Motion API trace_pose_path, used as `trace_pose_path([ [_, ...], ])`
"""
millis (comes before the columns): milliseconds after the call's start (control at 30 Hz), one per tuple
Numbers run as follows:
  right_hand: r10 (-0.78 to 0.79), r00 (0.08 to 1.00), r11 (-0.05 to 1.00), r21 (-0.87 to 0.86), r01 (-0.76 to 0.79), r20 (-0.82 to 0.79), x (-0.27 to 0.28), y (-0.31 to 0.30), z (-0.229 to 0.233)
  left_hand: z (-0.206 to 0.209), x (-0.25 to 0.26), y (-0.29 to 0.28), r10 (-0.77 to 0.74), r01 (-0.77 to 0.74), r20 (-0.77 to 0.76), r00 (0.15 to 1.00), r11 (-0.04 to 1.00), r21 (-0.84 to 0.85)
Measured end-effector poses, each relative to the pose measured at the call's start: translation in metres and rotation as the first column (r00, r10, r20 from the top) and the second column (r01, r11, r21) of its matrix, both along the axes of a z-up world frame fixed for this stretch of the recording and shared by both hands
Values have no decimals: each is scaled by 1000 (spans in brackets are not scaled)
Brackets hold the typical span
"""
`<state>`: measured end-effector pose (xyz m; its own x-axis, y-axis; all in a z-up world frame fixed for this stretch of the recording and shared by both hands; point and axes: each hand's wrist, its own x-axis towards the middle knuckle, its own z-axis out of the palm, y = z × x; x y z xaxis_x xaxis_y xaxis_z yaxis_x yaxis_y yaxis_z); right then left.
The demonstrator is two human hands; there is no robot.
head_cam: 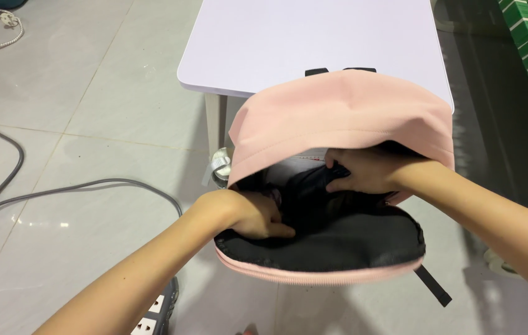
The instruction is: The person packs a pink backpack on the floor: they place a water bottle inside, zip and unzip compartments, retrieve small items from a bedside drawer and a wall shelf, and place a notebook, a pouch, a wallet and a charger into the bag.
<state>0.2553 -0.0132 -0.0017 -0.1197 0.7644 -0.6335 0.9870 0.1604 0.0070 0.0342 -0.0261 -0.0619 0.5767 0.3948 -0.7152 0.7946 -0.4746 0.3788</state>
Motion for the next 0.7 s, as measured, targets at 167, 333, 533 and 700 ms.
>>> trace_pose_path([
  [167,111,971,993,63,-100,-210,10,4,-23,4,1,0,-39,38,-11,999,997,-61],
  [333,139,975,990,-11,-143,-171,14,11,-41,9,-4,3,54,-54,-9,999,996,-67],
  [533,244,954,968,97,-230,-175,14,12,-45,12,-6,7,66,-63,33,997,995,-74],
  [700,109,986,993,-39,-115,-124,15,12,-51,9,-8,12,59,-56,46,997,996,-68],
])
